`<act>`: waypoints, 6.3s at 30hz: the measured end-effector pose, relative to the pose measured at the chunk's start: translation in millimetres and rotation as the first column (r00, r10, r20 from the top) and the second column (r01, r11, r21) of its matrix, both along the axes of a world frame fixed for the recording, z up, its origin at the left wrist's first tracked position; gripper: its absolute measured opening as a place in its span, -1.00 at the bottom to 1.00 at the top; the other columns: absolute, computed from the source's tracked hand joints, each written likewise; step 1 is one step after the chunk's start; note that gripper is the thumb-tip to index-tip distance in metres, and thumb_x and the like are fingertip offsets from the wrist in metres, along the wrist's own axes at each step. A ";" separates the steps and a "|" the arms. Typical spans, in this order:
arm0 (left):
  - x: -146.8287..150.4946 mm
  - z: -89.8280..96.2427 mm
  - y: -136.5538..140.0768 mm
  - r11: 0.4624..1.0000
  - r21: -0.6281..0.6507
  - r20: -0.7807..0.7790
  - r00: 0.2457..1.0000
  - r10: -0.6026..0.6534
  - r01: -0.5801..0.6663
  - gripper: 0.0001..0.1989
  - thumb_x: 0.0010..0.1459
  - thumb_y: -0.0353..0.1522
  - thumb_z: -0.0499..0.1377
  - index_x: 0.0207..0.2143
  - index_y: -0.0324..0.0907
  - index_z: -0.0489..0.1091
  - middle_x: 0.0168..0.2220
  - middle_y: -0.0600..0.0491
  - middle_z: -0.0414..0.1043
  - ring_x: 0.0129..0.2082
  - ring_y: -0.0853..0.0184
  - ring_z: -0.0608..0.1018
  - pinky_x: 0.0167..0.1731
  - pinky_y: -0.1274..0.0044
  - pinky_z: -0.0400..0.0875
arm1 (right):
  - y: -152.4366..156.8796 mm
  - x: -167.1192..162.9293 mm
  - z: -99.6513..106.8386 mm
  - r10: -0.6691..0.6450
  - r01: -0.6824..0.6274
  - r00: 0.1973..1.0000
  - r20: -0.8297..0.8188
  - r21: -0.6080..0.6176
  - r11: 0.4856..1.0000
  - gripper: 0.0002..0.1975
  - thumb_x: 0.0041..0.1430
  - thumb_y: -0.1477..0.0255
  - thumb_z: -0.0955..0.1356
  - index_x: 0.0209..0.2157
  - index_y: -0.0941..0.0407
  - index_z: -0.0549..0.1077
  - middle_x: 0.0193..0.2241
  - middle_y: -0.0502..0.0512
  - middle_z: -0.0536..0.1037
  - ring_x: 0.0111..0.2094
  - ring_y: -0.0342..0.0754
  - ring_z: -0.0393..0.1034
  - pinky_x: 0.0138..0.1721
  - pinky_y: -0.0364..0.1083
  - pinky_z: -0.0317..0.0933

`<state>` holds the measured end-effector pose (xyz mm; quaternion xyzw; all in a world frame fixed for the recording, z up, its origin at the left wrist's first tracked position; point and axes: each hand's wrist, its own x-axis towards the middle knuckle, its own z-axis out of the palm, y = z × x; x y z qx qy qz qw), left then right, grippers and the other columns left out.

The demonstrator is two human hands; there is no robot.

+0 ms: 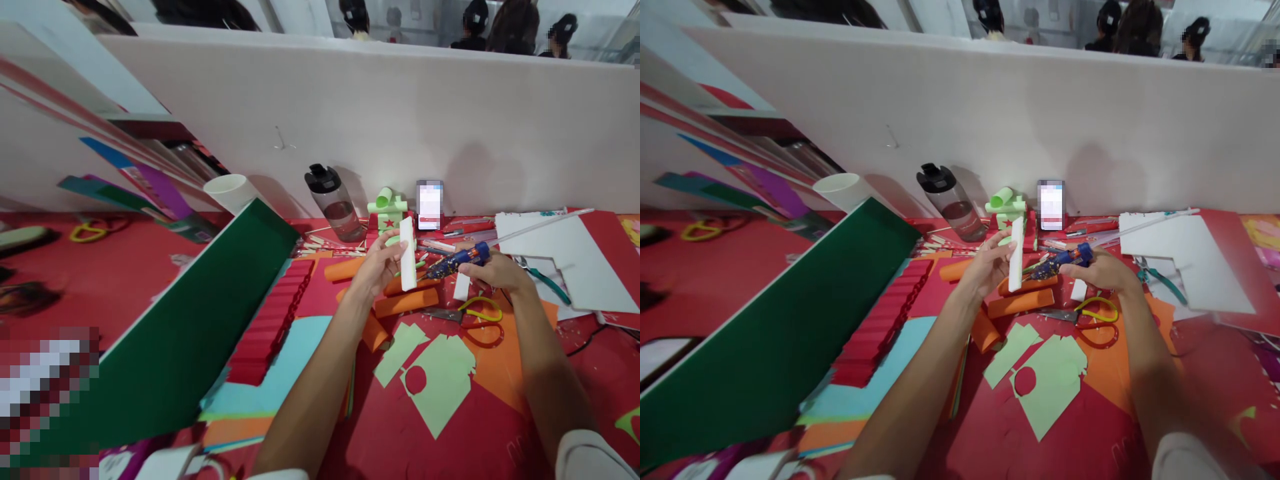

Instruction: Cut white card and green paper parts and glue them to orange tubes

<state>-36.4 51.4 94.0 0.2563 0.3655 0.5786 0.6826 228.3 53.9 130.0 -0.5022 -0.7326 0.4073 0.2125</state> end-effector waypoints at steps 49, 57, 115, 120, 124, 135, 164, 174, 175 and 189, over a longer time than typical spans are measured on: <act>7.7 3.5 -6.9 0.984 0.092 -0.033 0.988 -0.148 0.150 -0.47 -0.18 -0.43 0.53 -0.16 -0.14 0.40 -0.49 0.20 0.47 -0.54 0.50 0.45 -0.49 0.65 0.36 | 13.7 6.5 -17.6 -0.195 0.202 0.962 -0.189 0.020 0.979 -0.58 0.13 -0.02 0.45 -0.16 0.01 0.49 -0.54 -0.07 0.48 -0.61 -0.12 0.25 -0.52 -0.09 0.19; 7.7 -1.2 -5.7 0.983 0.095 -0.029 0.988 -0.153 0.155 -0.49 -0.15 -0.45 0.52 -0.15 -0.14 0.41 -0.47 0.19 0.48 -0.52 0.48 0.46 -0.46 0.63 0.38 | 10.8 4.5 -10.0 -0.181 0.199 0.967 -0.180 0.087 0.976 -0.62 0.14 0.01 0.46 -0.32 0.02 0.42 -0.64 -0.13 0.35 -0.62 -0.14 0.22 -0.52 -0.11 0.15; -15.3 -3.2 9.6 0.963 0.157 -0.043 0.973 0.228 -0.219 -0.38 -0.22 -0.31 0.57 -0.13 -0.12 0.35 -0.37 0.15 0.59 -0.43 0.46 0.59 -0.36 0.62 0.45 | -1.5 43.2 9.3 0.000 -0.044 0.947 -0.321 -0.130 0.991 -0.39 -0.18 -0.22 0.51 -0.48 0.07 0.47 -0.54 0.08 0.49 -0.53 -0.04 0.31 -0.45 -0.02 0.27; -24.2 0.2 10.2 0.946 0.220 -0.062 0.964 0.259 -0.240 -0.39 -0.20 -0.34 0.57 -0.13 -0.11 0.37 -0.39 0.17 0.57 -0.44 0.47 0.58 -0.40 0.64 0.42 | 7.9 46.0 13.8 -0.185 0.198 0.974 -0.129 0.089 0.976 -0.61 -0.02 0.07 0.55 -0.47 0.05 0.42 -0.60 -0.04 0.39 -0.48 -0.04 0.29 -0.37 -0.05 0.26; -24.8 2.9 9.9 0.941 0.221 -0.043 0.961 0.272 -0.257 -0.40 -0.21 -0.35 0.58 -0.15 -0.10 0.37 -0.41 0.19 0.56 -0.49 0.50 0.54 -0.44 0.65 0.40 | 20.2 54.4 4.4 -0.145 0.145 0.989 -0.014 0.100 0.984 -0.68 -0.03 0.20 0.54 -0.30 0.07 0.51 -0.48 0.00 0.53 -0.37 0.03 0.40 -0.31 -0.04 0.32; -16.7 5.0 7.4 0.951 0.193 0.027 0.970 0.240 -0.241 -0.42 -0.21 -0.34 0.58 -0.15 -0.08 0.41 -0.32 0.17 0.59 -0.40 0.47 0.59 -0.38 0.63 0.43 | 26.0 51.3 -4.4 -0.093 0.092 0.989 0.115 0.020 0.996 -0.74 -0.02 0.29 0.56 -0.40 0.09 0.48 -0.46 -0.01 0.52 -0.41 -0.04 0.34 -0.33 -0.06 0.31; -30.1 -9.1 13.6 0.930 0.235 -0.057 0.952 0.302 -0.281 -0.53 -0.15 -0.32 0.56 -0.22 -0.08 0.43 -0.29 0.15 0.57 -0.38 0.46 0.57 -0.34 0.61 0.45 | 50.3 26.6 -61.7 -0.370 0.179 0.624 0.689 0.335 0.925 -0.62 0.28 0.10 0.37 -0.16 0.11 0.62 -0.12 0.33 0.69 -0.07 0.27 0.57 -0.17 0.00 0.27; -21.7 -6.8 11.0 0.951 0.182 -0.044 0.964 0.261 -0.249 -0.52 -0.18 -0.37 0.54 -0.21 -0.07 0.44 -0.26 0.14 0.61 -0.32 0.41 0.60 -0.26 0.57 0.49 | 44.8 26.0 -56.6 -0.360 0.208 0.728 0.583 0.312 0.927 -0.64 0.25 0.17 0.43 -0.03 0.10 0.51 -0.14 0.26 0.67 -0.13 0.21 0.54 -0.18 0.01 0.27; -20.2 -7.0 10.7 0.952 0.175 -0.034 0.965 0.261 -0.251 -0.53 -0.17 -0.37 0.54 -0.21 -0.07 0.44 -0.26 0.14 0.61 -0.31 0.41 0.61 -0.24 0.56 0.49 | 42.0 23.2 -50.0 -0.352 0.205 0.766 0.538 0.314 0.927 -0.64 0.25 0.15 0.43 -0.04 0.09 0.51 -0.17 0.23 0.66 -0.16 0.19 0.53 -0.20 0.01 0.27; 15.4 -10.1 -0.4 0.933 0.212 0.063 0.957 0.283 -0.290 -0.53 -0.12 -0.30 0.55 -0.22 -0.05 0.40 -0.32 0.22 0.51 -0.40 0.54 0.53 -0.27 0.64 0.42 | 4.3 -69.8 -17.0 -0.052 0.109 0.896 -0.442 0.106 0.988 -0.79 0.10 0.25 0.48 -0.29 0.09 0.55 -0.35 0.01 0.56 -0.35 -0.08 0.36 -0.26 -0.06 0.26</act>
